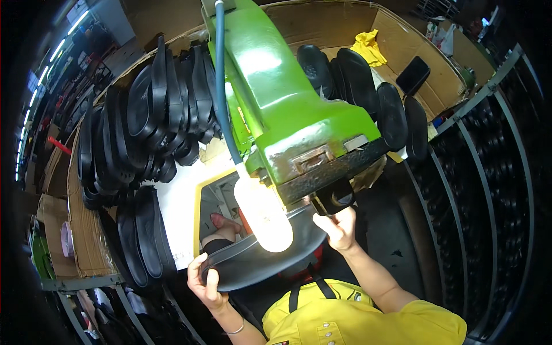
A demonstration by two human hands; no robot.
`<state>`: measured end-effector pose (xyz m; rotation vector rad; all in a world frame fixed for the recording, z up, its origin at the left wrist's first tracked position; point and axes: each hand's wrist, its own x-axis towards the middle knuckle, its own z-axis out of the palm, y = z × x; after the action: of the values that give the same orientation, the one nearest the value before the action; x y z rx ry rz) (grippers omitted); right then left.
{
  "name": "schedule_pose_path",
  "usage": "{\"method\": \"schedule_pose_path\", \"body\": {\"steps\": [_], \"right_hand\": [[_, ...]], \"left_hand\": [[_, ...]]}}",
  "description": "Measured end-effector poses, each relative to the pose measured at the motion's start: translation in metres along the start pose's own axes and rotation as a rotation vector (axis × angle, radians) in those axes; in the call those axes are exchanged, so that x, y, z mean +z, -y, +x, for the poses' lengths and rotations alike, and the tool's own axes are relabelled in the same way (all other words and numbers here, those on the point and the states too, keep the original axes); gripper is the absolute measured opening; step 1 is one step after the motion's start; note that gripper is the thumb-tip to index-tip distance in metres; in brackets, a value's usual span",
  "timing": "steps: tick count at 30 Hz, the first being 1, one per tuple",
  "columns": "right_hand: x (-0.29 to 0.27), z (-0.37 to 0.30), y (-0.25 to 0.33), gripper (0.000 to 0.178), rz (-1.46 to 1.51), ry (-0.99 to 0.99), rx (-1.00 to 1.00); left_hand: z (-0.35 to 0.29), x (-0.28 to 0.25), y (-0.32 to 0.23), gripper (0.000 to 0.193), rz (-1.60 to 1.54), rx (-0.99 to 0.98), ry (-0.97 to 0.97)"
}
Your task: Attaching shoe soles using a specialized industrial machine in a factory setting.
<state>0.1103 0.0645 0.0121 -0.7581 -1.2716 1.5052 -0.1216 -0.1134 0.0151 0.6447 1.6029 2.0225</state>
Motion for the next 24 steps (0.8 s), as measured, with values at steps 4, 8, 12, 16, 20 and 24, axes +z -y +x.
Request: {"method": "schedule_pose_path", "body": {"steps": [4, 8, 12, 16, 20, 24], "right_hand": [[0.025, -0.002, -0.008, 0.019, -0.187, 0.141, 0.063], [0.014, -0.006, -0.010, 0.016, -0.133, 0.133, 0.026], [-0.004, -0.025, -0.013, 0.040, 0.035, -0.180, 0.186], [-0.034, -0.067, -0.016, 0.061, 0.123, -0.288, 0.138], [-0.072, -0.086, 0.001, 0.044, 0.155, -0.566, 0.030], [-0.182, -0.046, 0.062, 0.083, -0.281, -1.035, -0.189]], "left_hand": [[-0.011, -0.033, -0.007, 0.039, 0.022, -0.016, -0.043], [-0.019, -0.047, 0.002, 0.042, 0.116, -0.017, -0.002], [-0.031, -0.022, 0.034, 0.036, 0.026, 0.031, 0.257], [-0.043, 0.083, 0.055, 0.034, 0.812, 0.381, 0.377], [-0.101, 0.193, 0.091, 0.034, -0.108, -0.213, 0.420], [-0.105, 0.229, 0.082, 0.041, -0.113, -0.220, 0.616]]}}
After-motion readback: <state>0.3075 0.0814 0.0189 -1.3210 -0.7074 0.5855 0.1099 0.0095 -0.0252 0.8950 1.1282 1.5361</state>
